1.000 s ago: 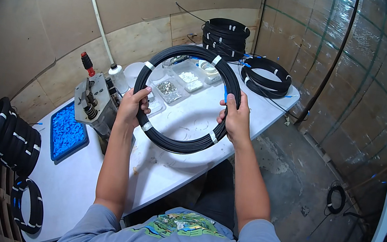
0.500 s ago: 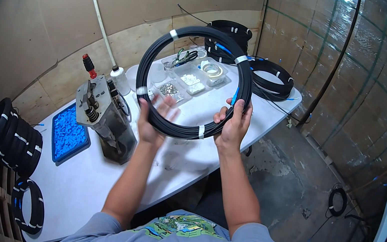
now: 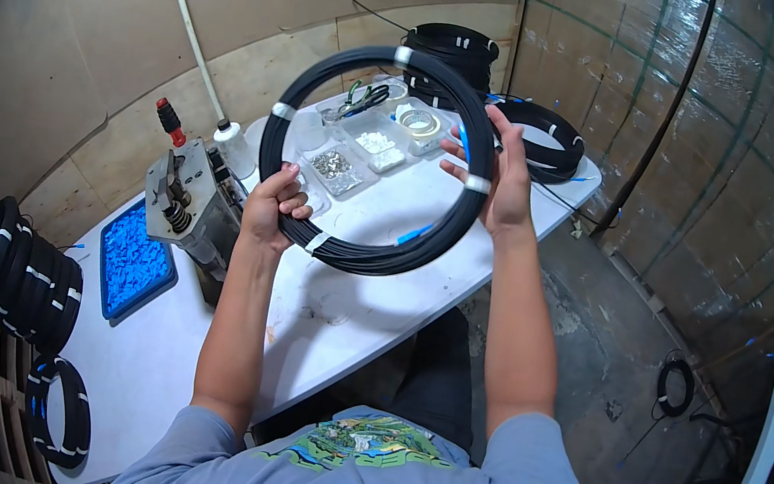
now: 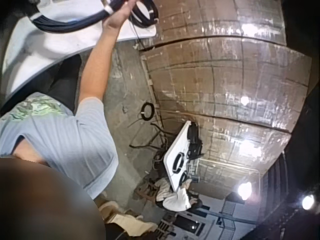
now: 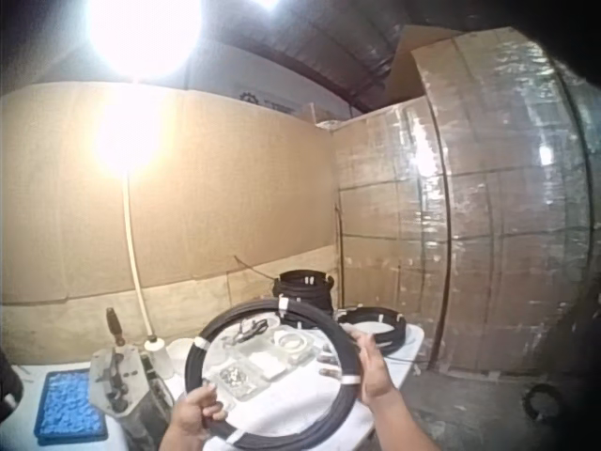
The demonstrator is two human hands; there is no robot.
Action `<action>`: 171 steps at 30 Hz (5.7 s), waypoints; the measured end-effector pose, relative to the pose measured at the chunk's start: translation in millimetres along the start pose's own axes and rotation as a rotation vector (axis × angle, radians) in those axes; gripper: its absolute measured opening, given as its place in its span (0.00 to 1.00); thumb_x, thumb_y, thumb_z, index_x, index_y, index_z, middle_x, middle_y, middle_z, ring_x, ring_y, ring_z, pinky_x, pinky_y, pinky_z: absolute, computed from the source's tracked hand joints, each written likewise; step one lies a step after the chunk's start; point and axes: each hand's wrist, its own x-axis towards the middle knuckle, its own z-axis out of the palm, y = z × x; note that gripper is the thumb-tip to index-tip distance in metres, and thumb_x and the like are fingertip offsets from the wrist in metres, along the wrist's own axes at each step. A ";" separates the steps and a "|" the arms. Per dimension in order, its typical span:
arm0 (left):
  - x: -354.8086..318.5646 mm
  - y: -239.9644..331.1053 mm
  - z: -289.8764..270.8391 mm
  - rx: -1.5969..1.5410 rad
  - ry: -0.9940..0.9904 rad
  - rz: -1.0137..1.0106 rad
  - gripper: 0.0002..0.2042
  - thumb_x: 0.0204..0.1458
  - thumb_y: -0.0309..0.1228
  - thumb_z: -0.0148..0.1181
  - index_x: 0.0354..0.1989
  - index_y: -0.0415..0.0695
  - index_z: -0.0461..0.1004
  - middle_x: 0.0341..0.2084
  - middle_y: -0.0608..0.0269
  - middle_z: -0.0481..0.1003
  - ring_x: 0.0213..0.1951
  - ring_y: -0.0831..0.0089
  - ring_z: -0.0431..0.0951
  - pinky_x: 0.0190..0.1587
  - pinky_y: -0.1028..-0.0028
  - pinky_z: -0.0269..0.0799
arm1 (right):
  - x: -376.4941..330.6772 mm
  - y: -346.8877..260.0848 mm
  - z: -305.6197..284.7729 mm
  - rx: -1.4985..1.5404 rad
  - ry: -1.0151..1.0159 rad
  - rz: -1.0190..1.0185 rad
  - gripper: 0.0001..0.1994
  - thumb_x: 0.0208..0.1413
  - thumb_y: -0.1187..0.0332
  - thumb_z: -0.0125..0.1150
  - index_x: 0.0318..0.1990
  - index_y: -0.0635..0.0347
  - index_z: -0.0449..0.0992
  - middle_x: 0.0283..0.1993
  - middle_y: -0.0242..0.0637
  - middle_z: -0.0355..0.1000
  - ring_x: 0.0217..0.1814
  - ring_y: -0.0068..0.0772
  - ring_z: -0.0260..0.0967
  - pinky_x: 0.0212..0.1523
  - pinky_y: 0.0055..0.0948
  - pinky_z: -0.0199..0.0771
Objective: Organizing cable coils and terminating connectors using a crimping machine.
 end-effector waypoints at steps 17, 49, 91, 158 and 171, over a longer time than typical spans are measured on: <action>12.3 16.6 10.2 0.483 0.190 0.047 0.13 0.57 0.35 0.68 0.31 0.48 0.67 0.16 0.76 0.60 0.16 0.82 0.59 0.20 0.76 0.62 | -29.7 28.0 9.4 -0.291 0.213 0.024 0.32 0.62 0.71 0.63 0.71 0.60 0.57 0.32 0.30 0.68 0.21 0.18 0.64 0.20 0.22 0.68; -4.3 -33.4 24.4 -0.016 0.110 0.183 0.07 0.58 0.25 0.58 0.39 0.52 0.67 0.15 0.76 0.59 0.16 0.82 0.60 0.26 0.71 0.68 | -66.1 73.7 25.3 0.144 0.280 -0.156 0.17 0.65 0.68 0.61 0.56 0.56 0.64 0.40 0.36 0.72 0.35 0.33 0.76 0.36 0.33 0.78; -18.4 -73.0 11.3 0.029 0.020 0.242 0.24 0.63 0.43 0.59 0.61 0.44 0.62 0.42 0.56 0.77 0.50 0.63 0.79 0.52 0.59 0.77 | -46.7 55.1 18.7 0.216 0.486 -0.007 0.17 0.57 0.77 0.61 0.51 0.54 0.63 0.25 0.28 0.62 0.21 0.21 0.60 0.21 0.28 0.66; -6.1 6.0 8.1 0.489 0.090 0.116 0.27 0.62 0.45 0.60 0.63 0.44 0.61 0.32 0.50 0.79 0.24 0.67 0.79 0.27 0.67 0.80 | -43.7 17.7 -14.5 -0.058 0.024 0.193 0.38 0.67 0.36 0.40 0.77 0.39 0.39 0.51 0.46 0.69 0.43 0.41 0.79 0.34 0.41 0.85; 0.2 67.0 -10.2 1.136 -0.088 -0.248 0.21 0.61 0.50 0.61 0.31 0.41 0.73 0.15 0.65 0.73 0.15 0.80 0.67 0.17 0.77 0.54 | -4.0 -12.4 -53.5 -1.025 -0.087 0.170 0.19 0.60 0.58 0.69 0.50 0.64 0.77 0.23 0.25 0.70 0.26 0.16 0.64 0.26 0.20 0.61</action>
